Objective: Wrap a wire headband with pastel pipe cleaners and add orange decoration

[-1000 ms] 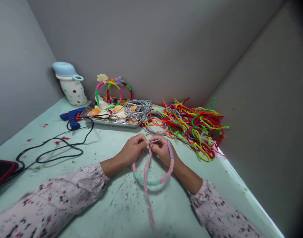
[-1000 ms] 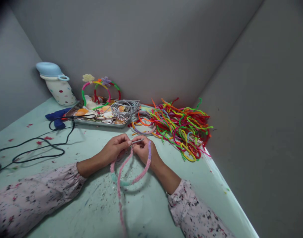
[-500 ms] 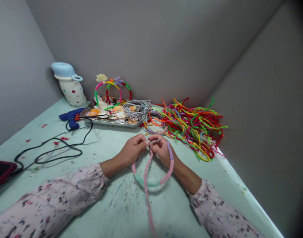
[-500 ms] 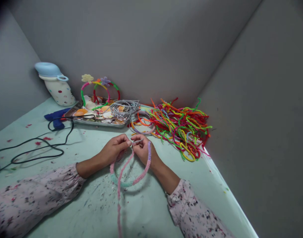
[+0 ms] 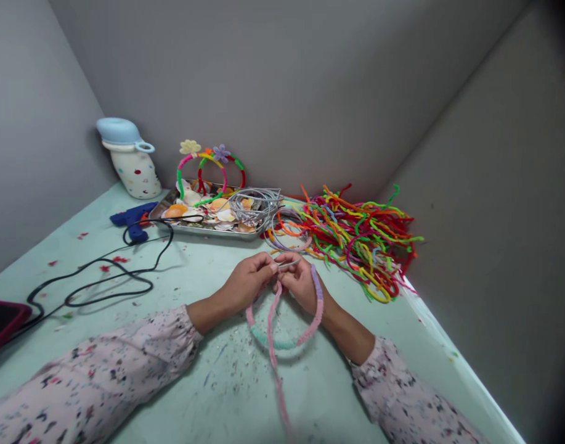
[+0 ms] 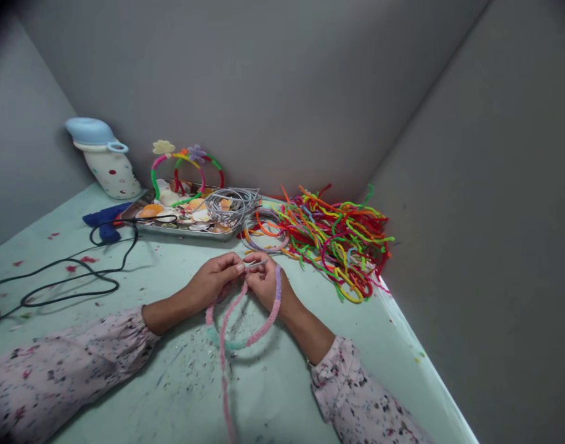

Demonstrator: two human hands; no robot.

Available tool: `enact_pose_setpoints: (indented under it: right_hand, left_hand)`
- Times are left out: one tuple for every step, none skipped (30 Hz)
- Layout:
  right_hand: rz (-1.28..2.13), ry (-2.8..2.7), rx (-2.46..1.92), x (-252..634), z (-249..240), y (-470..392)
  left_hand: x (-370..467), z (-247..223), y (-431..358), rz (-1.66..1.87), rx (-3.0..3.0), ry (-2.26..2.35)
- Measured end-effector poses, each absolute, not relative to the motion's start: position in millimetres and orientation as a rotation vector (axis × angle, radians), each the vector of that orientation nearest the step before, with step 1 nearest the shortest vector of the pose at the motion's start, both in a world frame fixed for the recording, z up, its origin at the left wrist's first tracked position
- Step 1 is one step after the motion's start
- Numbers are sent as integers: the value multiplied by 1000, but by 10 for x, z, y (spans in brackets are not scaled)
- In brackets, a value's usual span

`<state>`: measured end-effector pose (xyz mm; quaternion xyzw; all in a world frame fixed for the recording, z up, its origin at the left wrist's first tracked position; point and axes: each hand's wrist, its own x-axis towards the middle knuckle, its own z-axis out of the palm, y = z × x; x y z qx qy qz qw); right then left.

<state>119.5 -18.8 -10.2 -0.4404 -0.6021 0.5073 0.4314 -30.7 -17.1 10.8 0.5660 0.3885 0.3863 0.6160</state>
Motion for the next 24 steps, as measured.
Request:
enact_pose_setpoints:
  right_hand:
    - [1287,-1497,-1091,1198,-96,-189]
    - [1309,-1480,-1083,1203,-87,-190]
    - [1328,-1455,-1075,1211,-75,-191]
    - [1344,-1427,-1067,1219,-61,-193]
    - [1355,-1402,-1058,1228,-46,-194]
    - [1366,-1381,-1051,1237,-33,-195]
    - [1376,-1371,-1043,1244,-21,-195]
    - [1383,-1370,-1033,1249,-13,-195]
    - [1388,-1372,-1021,1251,-8,-195]
    - [1389,-1372,-1011,1250,-4,-195]
    - [1384,-1367,-1005,1247,-1,-195]
    - [1375,-1357,-1003,1243,3,-195]
    - [1363,-1345,-1011,1238,10,-196]
    - [1352,-1333,-1026,1235,19,-198]
    - [1345,-1323,-1042,1232,29,-201]
    - [1345,-1319,-1053,1232,41,-206]
    - [1351,-1322,-1057,1233,51,-212]
    - [1363,-1334,-1052,1235,59,-218]
    - [1375,-1355,-1040,1237,64,-224]
    - [1383,-1384,-1025,1238,64,-230]
    - [1381,-1424,-1008,1238,60,-234]
    - [1369,-1470,-992,1235,53,-238]
    - [1336,-1511,-980,1231,44,-240]
    - [1296,-1544,-970,1224,36,-241]
  left_hand:
    - [-306,110,-173,889,1307,895]
    - [-307,111,-174,887,1312,901]
    - [-310,111,-174,882,1318,910]
    - [-316,109,-174,879,1324,919]
    - [-322,107,-173,877,1328,922]
    - [-328,106,-172,878,1331,923]
    - [-334,104,-171,881,1331,920]
    - [-339,104,-170,885,1332,914]
    - [-342,104,-169,887,1334,908]
    - [-344,104,-169,890,1335,904]
    - [-347,104,-169,896,1336,902]
    - [-349,103,-169,901,1336,899]
    - [-351,102,-168,904,1333,895]
    - [-355,101,-166,913,1329,895]
    - [-359,99,-163,911,1324,889]
    - [-363,97,-158,910,1318,890]
    - [-367,96,-152,915,1310,891]
    - [-370,96,-144,923,1302,886]
    - [-373,96,-135,947,1294,876]
    - [-374,97,-126,968,1284,872]
    - [-375,99,-117,977,1256,862]
    - [-374,101,-109,979,1219,856]
    - [-374,104,-101,973,1190,855]
    - [-373,106,-95,980,1165,856]
